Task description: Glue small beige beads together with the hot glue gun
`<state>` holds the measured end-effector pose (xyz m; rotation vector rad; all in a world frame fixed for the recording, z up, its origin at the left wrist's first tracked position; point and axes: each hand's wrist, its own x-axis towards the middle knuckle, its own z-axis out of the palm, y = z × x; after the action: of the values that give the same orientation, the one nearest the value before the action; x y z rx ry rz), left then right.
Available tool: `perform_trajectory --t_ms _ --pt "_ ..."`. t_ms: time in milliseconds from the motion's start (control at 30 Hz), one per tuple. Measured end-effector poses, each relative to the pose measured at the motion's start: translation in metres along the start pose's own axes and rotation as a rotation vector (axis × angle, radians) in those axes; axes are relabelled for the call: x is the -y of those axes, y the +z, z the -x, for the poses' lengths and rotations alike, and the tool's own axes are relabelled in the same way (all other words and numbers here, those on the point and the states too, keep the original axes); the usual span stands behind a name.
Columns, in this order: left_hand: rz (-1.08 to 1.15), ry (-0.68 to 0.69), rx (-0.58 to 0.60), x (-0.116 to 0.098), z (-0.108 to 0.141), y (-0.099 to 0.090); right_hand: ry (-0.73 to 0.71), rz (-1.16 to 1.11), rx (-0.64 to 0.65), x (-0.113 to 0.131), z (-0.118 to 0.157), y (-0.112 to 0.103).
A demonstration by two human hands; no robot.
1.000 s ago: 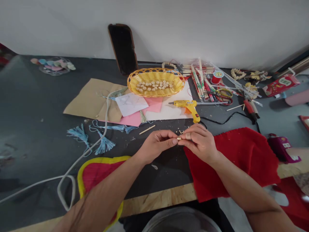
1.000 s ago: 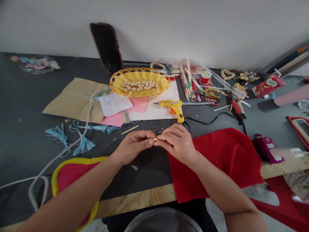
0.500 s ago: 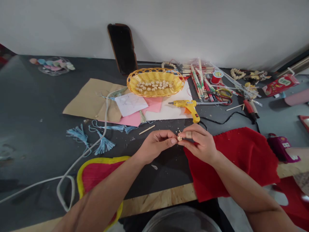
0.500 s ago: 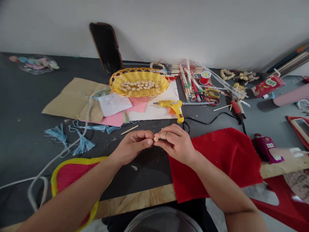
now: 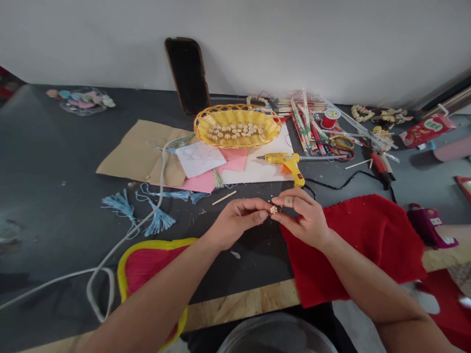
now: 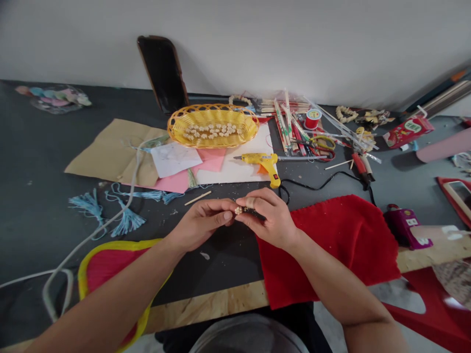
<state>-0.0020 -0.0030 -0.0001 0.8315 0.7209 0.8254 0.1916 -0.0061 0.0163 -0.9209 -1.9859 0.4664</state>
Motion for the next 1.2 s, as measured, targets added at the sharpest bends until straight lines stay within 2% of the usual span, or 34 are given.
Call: perform_trajectory --t_ms 167,367,967,1200 --pt "-0.016 -0.009 -0.004 0.0007 -0.0003 -0.0013 -0.023 -0.004 0.009 0.0003 -0.0006 -0.0003" --pt "-0.016 0.003 0.005 -0.0003 0.0005 -0.0004 0.0 0.029 -0.037 0.0029 -0.003 -0.0026" --pt "-0.048 0.007 -0.017 0.0002 -0.0002 -0.0009 0.037 0.032 -0.002 -0.0033 0.0016 0.0006" --pt "-0.042 0.019 -0.003 -0.0004 0.0002 -0.0009 -0.002 0.043 -0.014 -0.0023 0.0009 -0.0011"
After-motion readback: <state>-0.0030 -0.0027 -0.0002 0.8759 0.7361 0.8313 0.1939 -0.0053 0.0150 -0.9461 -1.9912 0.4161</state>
